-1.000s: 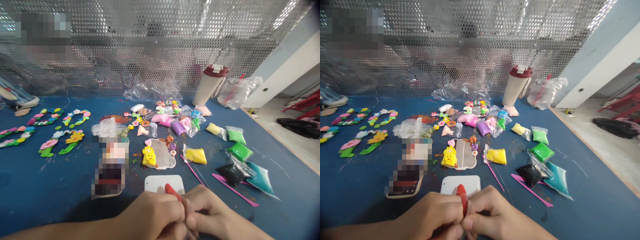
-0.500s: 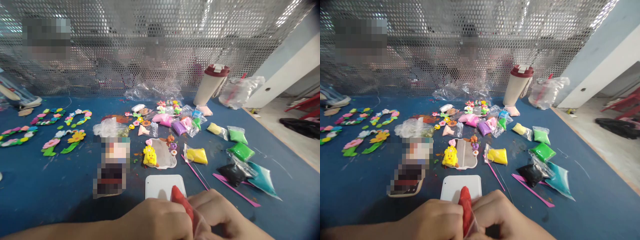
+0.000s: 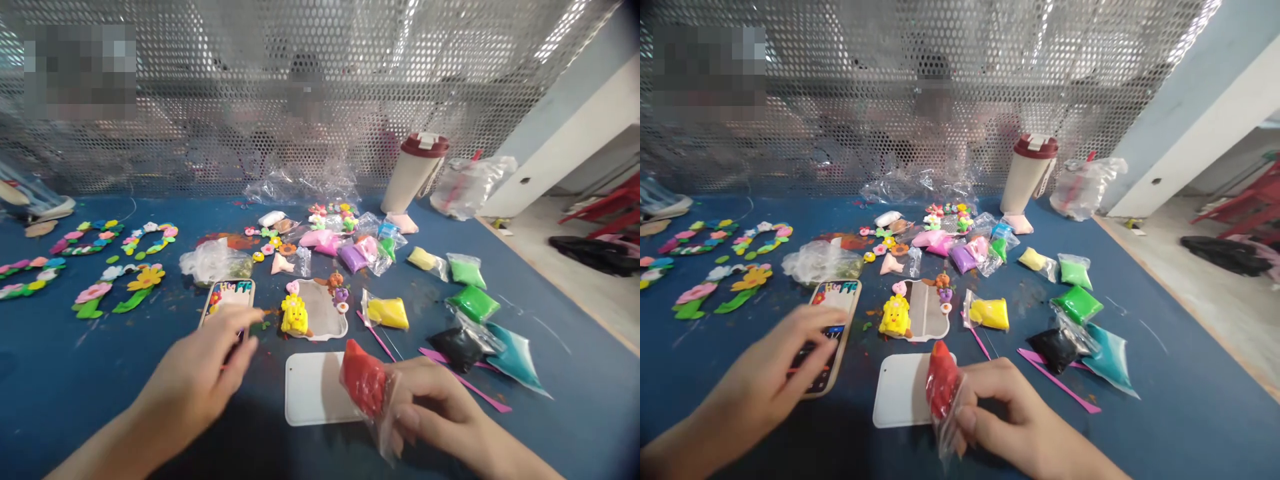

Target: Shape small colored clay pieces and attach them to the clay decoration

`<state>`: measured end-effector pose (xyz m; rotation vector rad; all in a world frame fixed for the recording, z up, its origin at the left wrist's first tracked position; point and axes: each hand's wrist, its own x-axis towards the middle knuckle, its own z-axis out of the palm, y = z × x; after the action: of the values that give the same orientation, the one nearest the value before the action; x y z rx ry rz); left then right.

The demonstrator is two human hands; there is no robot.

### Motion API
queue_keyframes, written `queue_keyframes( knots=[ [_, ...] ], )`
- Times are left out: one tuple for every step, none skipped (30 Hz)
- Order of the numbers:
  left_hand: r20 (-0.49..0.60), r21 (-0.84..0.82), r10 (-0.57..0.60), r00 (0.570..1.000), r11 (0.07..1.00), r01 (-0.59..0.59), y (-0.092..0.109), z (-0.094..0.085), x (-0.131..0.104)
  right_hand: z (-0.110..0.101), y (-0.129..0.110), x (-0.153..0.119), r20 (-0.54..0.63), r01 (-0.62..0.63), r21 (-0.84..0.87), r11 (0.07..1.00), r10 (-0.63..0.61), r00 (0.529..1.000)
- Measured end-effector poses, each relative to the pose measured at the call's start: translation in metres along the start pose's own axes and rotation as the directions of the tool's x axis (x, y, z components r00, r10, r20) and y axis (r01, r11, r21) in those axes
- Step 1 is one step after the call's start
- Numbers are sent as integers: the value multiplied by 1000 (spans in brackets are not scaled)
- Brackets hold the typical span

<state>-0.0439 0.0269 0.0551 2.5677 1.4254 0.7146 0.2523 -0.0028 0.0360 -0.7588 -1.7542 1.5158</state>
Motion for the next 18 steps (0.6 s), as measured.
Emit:
queue_keyframes(
  knots=[
    [-13, 23, -133, 991, 991, 133, -11, -1, 1, -2, 1, -1, -8, -8, 0, 1000, 8, 1000],
    [-7, 34, -262, 965, 965, 262, -20, 0, 2, -3, 2, -2, -15, -13, -3, 1000, 13, 1000],
    [-13, 26, -340, 940, 940, 340, -28, 2, 3, -4, 3, -2, -17, -17, -11, 1000, 16, 1000],
    [-6, 7, -388, 922, 922, 388, -33, 4, 4, -5, 3, -2, -17, -19, -20, 1000, 19, 1000],
    [2, -21, -412, 911, 911, 412, -38, 6, 5, -5, 4, -2, -20, -21, -26, 999, 21, 1000],
    [14, -55, -419, 908, 906, 419, -41, 8, 7, -5, 4, -2, -22, -23, -28, 999, 23, 999],
    [34, -89, -420, 907, 902, 422, -43, 10, 7, -5, 4, -1, -24, -30, -25, 999, 29, 999],
    [57, -120, -423, 904, 896, 427, -45, 11, 8, -5, 4, -1, -23, -35, -18, 999, 34, 999],
    [81, -146, -429, 900, 888, 436, -46, 11, 8, -4, 3, 0, -23, -40, -10, 999, 39, 999],
    [103, -166, -437, 894, 878, 448, -48, 11, 8, -4, 3, 0, -23, -44, -4, 999, 44, 999],
    [121, -179, -449, 885, 867, 464, -49, 11, 8, -4, 3, 1, -21, -48, 1, 999, 48, 999],
    [129, -190, -463, 877, 856, 480, -50, 10, 8, -4, 3, 1, -20, -51, 5, 999, 52, 998],
    [133, -197, -478, 868, 846, 496, -50, 10, 8, -4, 3, 1, -22, -56, 7, 998, 56, 998],
    [133, -205, -495, 859, 834, 512, -51, 9, 7, -4, 3, 1, -23, -59, 11, 998, 59, 998],
    [132, -211, -512, 849, 822, 528, -51, 9, 6, -4, 3, 1, -24, -63, 14, 998, 63, 998],
    [131, -218, -529, 838, 810, 545, -51, 8, 5, -4, 3, 0, -23, -66, 17, 998, 66, 998],
    [131, -222, -545, 828, 798, 560, -51, 7, 4, -4, 3, 0, -22, -70, 18, 997, 70, 997],
    [130, -222, -560, 818, 788, 574, -50, 7, 3, -4, 3, 0, -22, -72, 16, 997, 72, 997]
  ],
)
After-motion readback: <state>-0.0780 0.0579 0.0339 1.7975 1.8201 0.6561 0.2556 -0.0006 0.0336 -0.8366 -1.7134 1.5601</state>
